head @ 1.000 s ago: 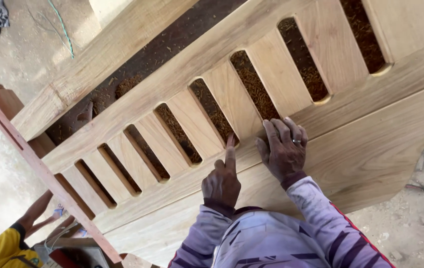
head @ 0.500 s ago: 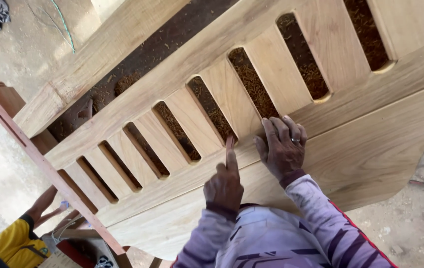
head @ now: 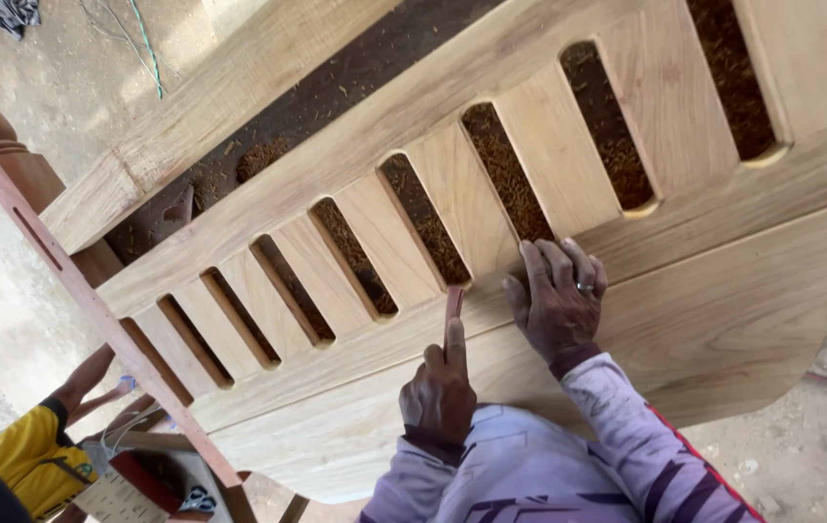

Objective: The person sands and smooths the interior edges of slots in a wooden headboard using a hand tool.

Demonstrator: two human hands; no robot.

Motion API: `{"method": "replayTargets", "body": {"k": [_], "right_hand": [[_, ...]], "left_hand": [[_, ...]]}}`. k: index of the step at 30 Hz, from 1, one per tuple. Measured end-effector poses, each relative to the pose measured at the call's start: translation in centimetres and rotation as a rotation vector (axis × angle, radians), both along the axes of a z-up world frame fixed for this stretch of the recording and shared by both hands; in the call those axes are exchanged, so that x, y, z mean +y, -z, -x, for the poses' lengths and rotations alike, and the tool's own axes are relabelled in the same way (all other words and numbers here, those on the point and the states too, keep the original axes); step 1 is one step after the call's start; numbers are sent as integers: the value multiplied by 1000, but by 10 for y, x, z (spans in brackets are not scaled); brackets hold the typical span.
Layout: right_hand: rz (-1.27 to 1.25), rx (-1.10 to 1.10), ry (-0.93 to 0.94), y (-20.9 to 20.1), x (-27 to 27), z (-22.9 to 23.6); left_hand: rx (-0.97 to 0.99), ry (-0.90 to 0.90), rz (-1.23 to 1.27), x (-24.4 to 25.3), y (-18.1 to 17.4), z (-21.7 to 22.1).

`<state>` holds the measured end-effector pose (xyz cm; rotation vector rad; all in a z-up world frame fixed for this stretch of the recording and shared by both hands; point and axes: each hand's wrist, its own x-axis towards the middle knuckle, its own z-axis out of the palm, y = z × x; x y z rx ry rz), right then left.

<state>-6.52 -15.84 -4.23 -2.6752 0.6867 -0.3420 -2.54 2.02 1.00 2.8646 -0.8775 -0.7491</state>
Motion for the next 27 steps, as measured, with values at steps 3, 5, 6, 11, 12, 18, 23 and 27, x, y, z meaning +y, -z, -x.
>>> {"method": "replayTargets", "body": {"k": [3, 5, 6, 11, 12, 18, 23, 27], "right_hand": [[-5, 27, -24, -6, -1, -1], [20, 15, -27, -4, -1, -2], [37, 13, -25, -2, -3, -2], [27, 40, -11, -1, 2, 2], [28, 33, -17, 0, 1, 1], [19, 22, -8, 2, 3, 2], [49, 16, -17, -1, 1, -1], [33, 31, -5, -3, 4, 1]], "left_hand": [[-100, -5, -3, -23, -20, -20], [-155, -22, 64, -24, -16, -22], [-202, -35, 124, -27, -13, -23], [-57, 16, 2, -14, -11, -21], [-20, -8, -4, -16, -5, -28], [-105, 75, 53, 0, -21, -18], [-113, 44, 151, 11, 15, -18], [-92, 104, 186, 46, 30, 5]]}}
